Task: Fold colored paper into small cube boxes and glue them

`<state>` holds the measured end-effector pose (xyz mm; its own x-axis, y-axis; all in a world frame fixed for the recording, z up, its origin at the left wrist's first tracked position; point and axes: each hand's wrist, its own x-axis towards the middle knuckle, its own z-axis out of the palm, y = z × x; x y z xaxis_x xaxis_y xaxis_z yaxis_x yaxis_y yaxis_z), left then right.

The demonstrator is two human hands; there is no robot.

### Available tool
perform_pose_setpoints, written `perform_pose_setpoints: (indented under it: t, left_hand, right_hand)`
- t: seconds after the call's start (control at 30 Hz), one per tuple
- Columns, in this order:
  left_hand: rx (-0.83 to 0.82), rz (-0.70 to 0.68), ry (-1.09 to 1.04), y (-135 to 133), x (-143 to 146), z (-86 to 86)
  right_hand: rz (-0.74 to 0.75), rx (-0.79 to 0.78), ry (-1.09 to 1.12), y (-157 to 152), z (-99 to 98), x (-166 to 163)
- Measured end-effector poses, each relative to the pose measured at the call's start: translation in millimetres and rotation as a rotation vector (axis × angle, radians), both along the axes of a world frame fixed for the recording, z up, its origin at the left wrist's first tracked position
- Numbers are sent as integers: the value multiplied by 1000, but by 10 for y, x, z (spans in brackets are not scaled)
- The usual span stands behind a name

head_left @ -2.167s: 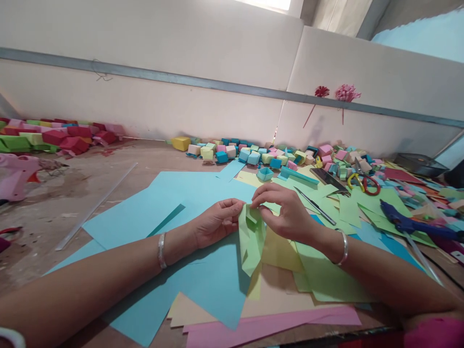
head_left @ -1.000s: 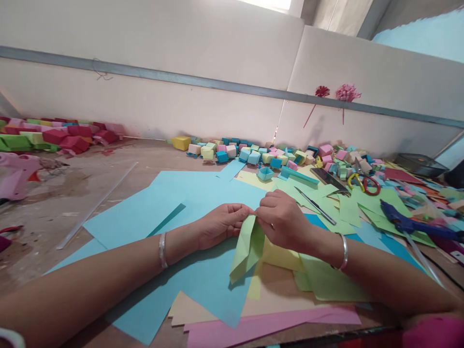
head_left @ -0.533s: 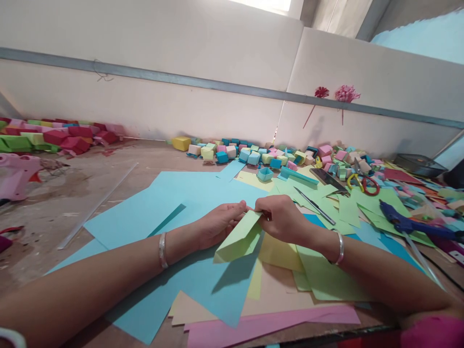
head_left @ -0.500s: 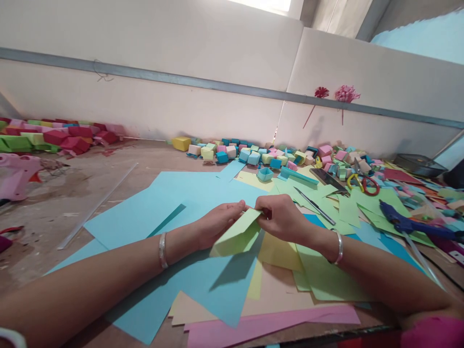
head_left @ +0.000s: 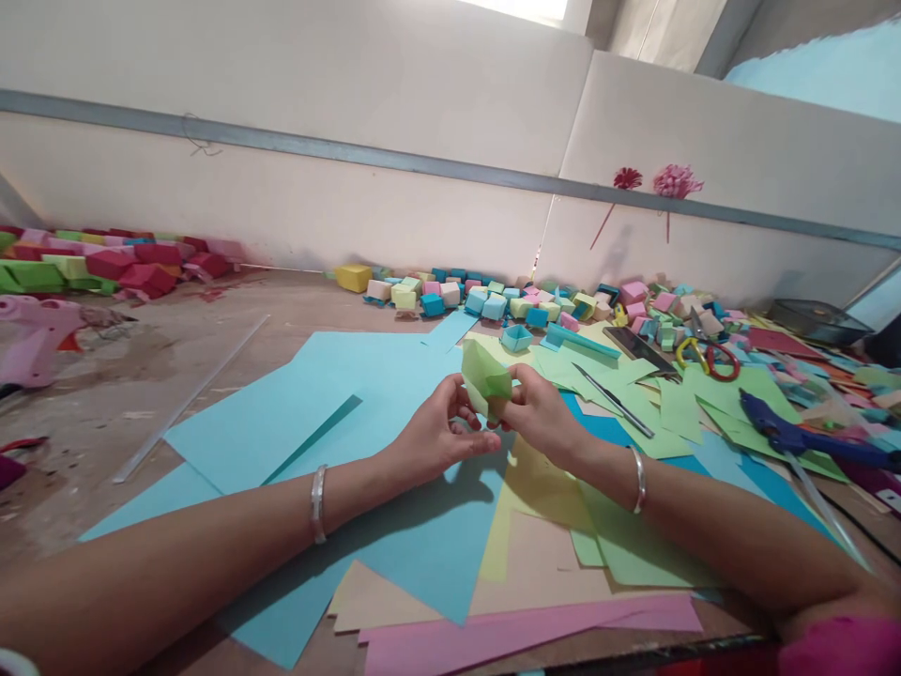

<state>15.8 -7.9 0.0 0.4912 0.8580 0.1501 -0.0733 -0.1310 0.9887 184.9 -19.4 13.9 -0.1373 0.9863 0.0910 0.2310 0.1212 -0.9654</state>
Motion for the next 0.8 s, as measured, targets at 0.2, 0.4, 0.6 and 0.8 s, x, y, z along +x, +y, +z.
perform_pose_setpoints:
  t: [0.2, 0.4, 0.6, 0.8]
  left_hand:
    - [50, 76, -43, 8, 14, 11]
    - [135, 102, 85, -23, -10, 44]
    - [173, 136, 158, -61, -27, 105]
    - [242, 140, 225, -71, -22, 122]
  right_hand:
    - [26, 141, -299, -32, 5, 6]
    - [-166, 658, -498, -3, 27, 52]
    - [-111, 675, -480, 19, -20, 72]
    - [-52, 674, -365, 8, -24, 58]
